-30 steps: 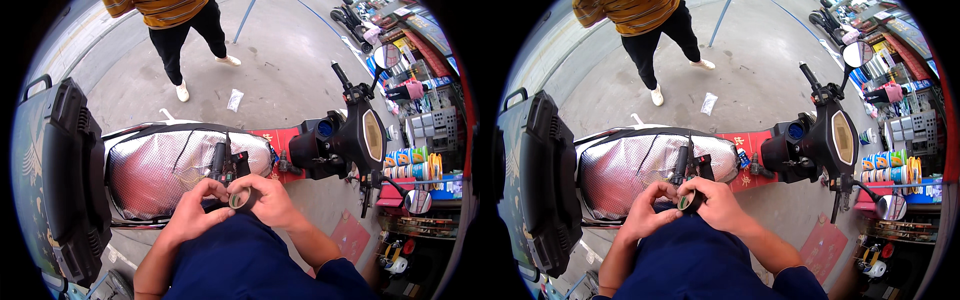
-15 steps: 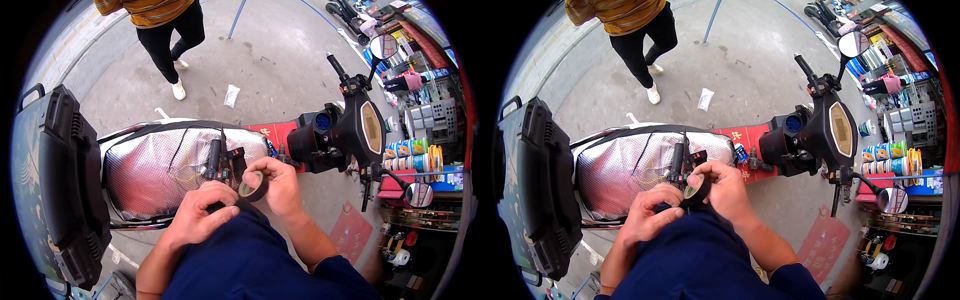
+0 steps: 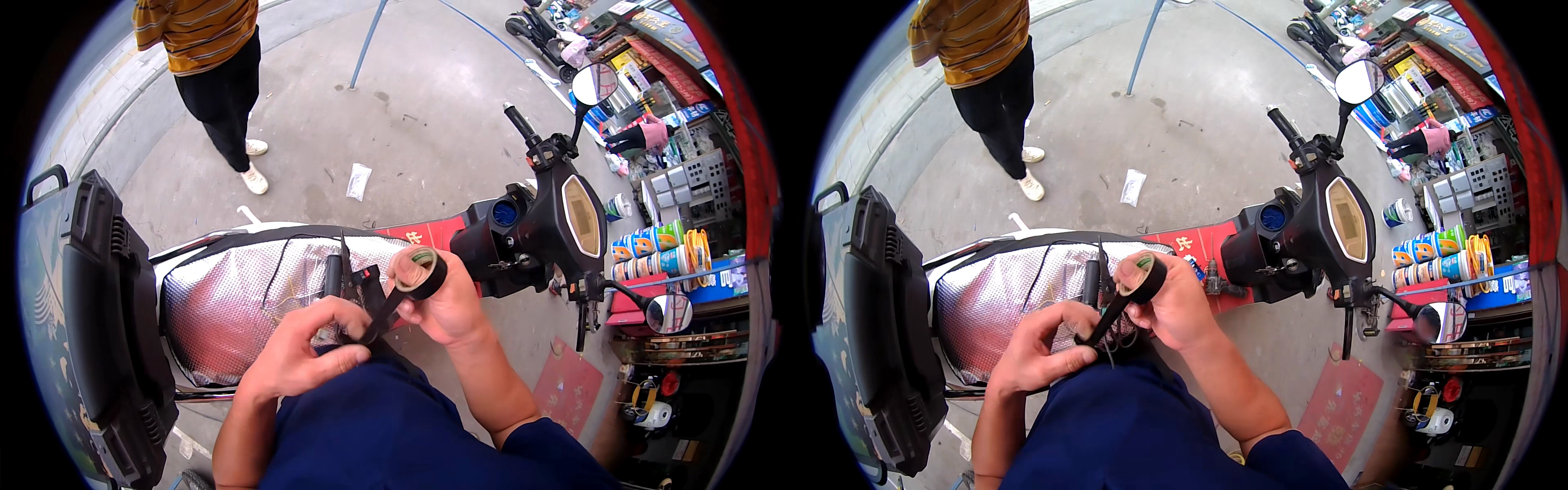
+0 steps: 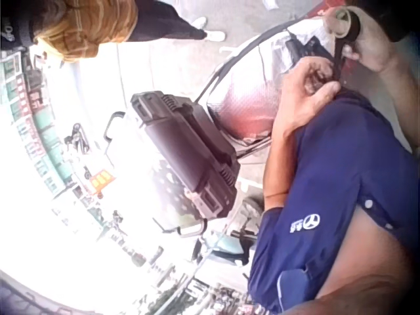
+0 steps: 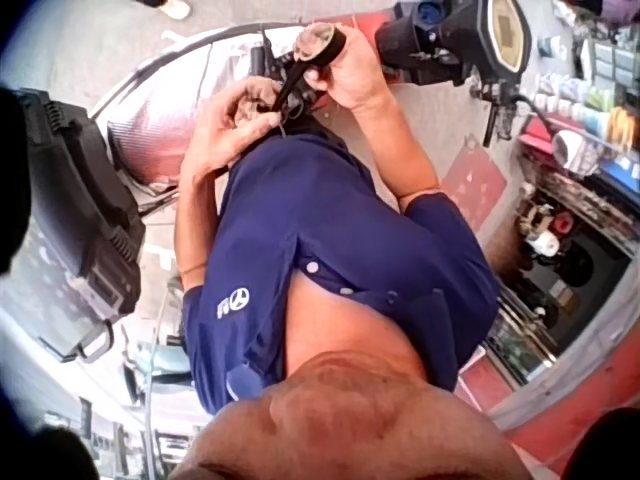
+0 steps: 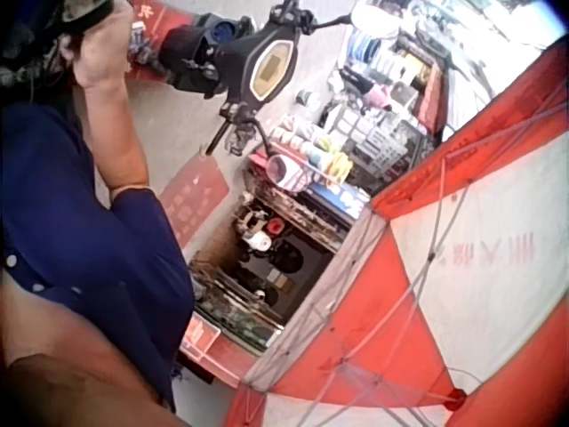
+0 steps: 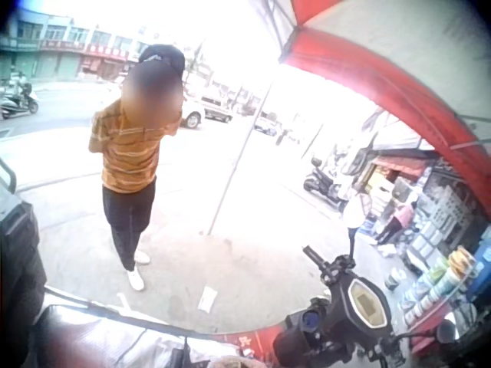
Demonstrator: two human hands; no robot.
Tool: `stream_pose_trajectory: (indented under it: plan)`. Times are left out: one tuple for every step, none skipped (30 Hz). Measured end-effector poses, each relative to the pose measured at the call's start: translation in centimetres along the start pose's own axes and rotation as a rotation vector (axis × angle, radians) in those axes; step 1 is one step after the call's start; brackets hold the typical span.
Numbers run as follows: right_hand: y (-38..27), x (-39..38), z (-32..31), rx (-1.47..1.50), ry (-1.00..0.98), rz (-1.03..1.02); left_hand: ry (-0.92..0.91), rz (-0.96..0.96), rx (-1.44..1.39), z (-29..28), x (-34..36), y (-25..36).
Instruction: The person repairs a scooter's handlebar assembly by stripping and twisting wires, wrapping connections with electrical tape, and using a screwdriver to adjust components on the handlebar grip. The task involves handling wires and tools to secure the scooter's electrical system.
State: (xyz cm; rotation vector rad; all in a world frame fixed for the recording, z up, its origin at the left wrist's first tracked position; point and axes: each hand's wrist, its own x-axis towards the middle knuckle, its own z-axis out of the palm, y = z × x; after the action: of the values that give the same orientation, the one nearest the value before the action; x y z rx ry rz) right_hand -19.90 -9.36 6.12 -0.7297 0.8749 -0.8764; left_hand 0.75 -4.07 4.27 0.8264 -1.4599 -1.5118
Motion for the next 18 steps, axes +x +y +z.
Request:
stream_pose_trajectory:
  plan:
    - [-0.1, 0.2, -0.2, -0.037, -0.025, 0.035, -0.025, -0.033, -0.033, 0.0, 0.3, 0.2]
    - [0.1, 0.5, -0.1, -0.081, -0.059, 0.013, -0.106, 0.021, -0.005, -0.3, 0.6, 0.1]
    - [0.5, 0.6, -0.2, -0.117, -0.094, -0.005, -0.094, -0.013, 0.049, -0.2, 0.6, 0.1]
    - [0.9, 0.6, -0.4, -0.177, -0.066, -0.052, -0.083, -0.048, 0.103, 0.0, 0.8, 0.1]
    - [1.1, 0.4, -0.5, -0.237, -0.038, -0.099, -0.07, -0.083, 0.157, 0.4, 1.2, 0.2]
    - [0.9, 0.2, -0.3, -0.282, -0.033, -0.08, -0.017, -0.164, 0.191, 1.0, 1.7, 0.4]
    - [0.3, -0.1, 0.0, -0.267, -0.019, -0.032, 0.056, -0.141, 0.183, 1.9, 2.4, 0.1]
    - [0.9, -0.1, -0.4, -0.222, -0.067, -0.008, 0.079, -0.029, 0.249, 2.2, 2.3, -0.8]
    - [1.1, -0.1, -1.4, -0.196, -0.099, -0.002, 0.089, 0.109, 0.302, 2.8, 2.6, -1.6]
    - [1.4, 0.1, -1.8, -0.349, -0.099, -0.058, 0.085, 0.189, 0.376, 3.3, 2.9, -1.9]
    - [1.0, 0.0, -1.6, -0.424, -0.046, 0.024, 0.051, 0.124, 0.328, 4.0, 3.2, -2.2]
    - [1.8, 0.4, -1.1, -0.41, 0.006, -0.025, 0.031, 0.03, 0.299, 4.2, 2.6, -2.5]
    - [2.3, 0.6, -0.8, -0.395, 0.059, -0.074, 0.012, -0.066, 0.27, 4.5, 2.1, -2.8]
    - [1.8, 0.2, -1.0, -0.372, 0.088, -0.018, 0.004, -0.256, -0.005, 5.4, 2.3, -3.2]
    - [2.7, 0.8, -2.2, -0.559, 0.084, -0.12, 0.033, -0.3, -0.164, 5.8, 2.0, -4.2]
    - [4.9, 1.9, -3.9, -0.714, 0.093, -0.387, 0.059, -0.337, -0.327, 6.2, 2.0, -5.5]
    - [7.2, 2.7, -5.2, -0.867, 0.094, -0.66, 0.092, -0.366, -0.494, 6.2, 1.7, -6.2]
    - [8.1, 2.7, -6.1, -0.911, 0.179, -0.564, 0.109, -0.416, -0.493, 6.1, 1.6, -6.3]
